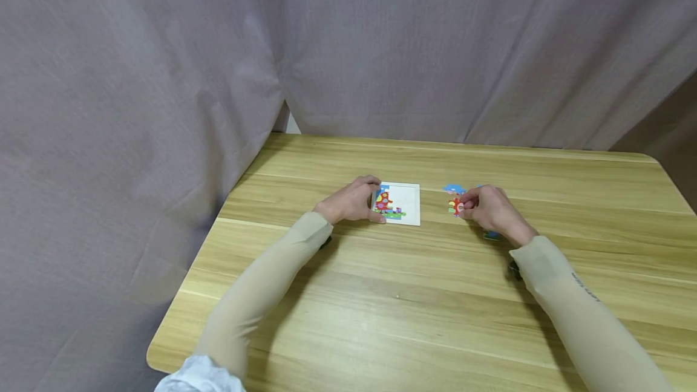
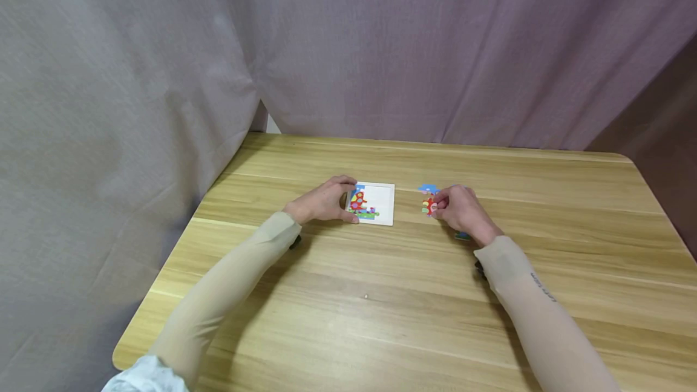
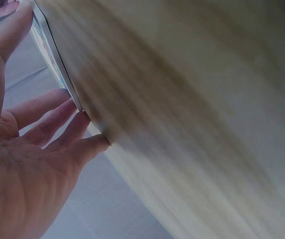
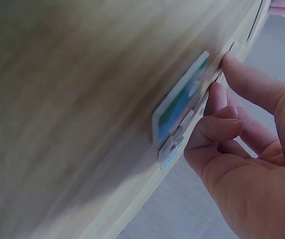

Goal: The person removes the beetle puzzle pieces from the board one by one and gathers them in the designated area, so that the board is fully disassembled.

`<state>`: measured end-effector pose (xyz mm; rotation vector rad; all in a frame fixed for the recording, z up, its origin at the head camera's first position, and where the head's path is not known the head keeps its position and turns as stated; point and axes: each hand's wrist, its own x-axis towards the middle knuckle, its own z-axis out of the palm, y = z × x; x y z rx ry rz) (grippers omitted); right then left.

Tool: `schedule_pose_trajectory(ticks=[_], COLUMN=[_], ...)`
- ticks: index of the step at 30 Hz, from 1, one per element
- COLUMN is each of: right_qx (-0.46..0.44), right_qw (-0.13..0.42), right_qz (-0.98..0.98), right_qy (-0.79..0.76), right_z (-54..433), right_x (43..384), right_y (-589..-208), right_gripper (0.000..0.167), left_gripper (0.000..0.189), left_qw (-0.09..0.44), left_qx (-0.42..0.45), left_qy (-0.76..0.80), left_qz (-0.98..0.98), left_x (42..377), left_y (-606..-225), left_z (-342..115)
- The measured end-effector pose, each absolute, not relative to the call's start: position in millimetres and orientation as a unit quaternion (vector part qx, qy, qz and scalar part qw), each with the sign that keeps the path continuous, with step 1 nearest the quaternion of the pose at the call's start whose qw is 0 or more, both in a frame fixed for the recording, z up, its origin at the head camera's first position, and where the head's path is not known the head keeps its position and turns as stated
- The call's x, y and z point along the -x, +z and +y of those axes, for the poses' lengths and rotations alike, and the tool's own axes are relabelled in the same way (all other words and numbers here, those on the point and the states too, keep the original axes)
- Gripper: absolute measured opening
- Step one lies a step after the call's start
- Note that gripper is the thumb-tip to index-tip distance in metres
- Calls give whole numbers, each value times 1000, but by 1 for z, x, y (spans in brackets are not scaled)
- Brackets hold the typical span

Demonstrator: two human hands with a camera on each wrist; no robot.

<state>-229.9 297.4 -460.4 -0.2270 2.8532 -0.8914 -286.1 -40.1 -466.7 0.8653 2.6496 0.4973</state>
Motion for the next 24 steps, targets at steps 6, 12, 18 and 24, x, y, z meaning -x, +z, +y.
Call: schedule_pose_trajectory(ticks=[6, 12, 18, 24], right_qx=[76, 72, 73, 100], right_qw=[73, 74, 69, 56], right_qz=[949, 952, 951, 944], right_qy=[-296, -289, -292, -308], right_z=[297, 295, 286, 268], right_x=[229, 228, 226, 222], right_y=[-460, -457, -452, -451], right_gripper=[23, 24, 32, 33], left_gripper=[89, 88, 89, 88], left_qw=[151, 149, 145, 143], left_qx=[-304, -307, -312, -315], left_qy=[169, 167, 168, 163], left_qz=[925, 925, 924, 924], left_x=[286, 286, 288, 288], left_y=[-467, -467, -468, -468], left_z=[-40, -40, -41, -41])
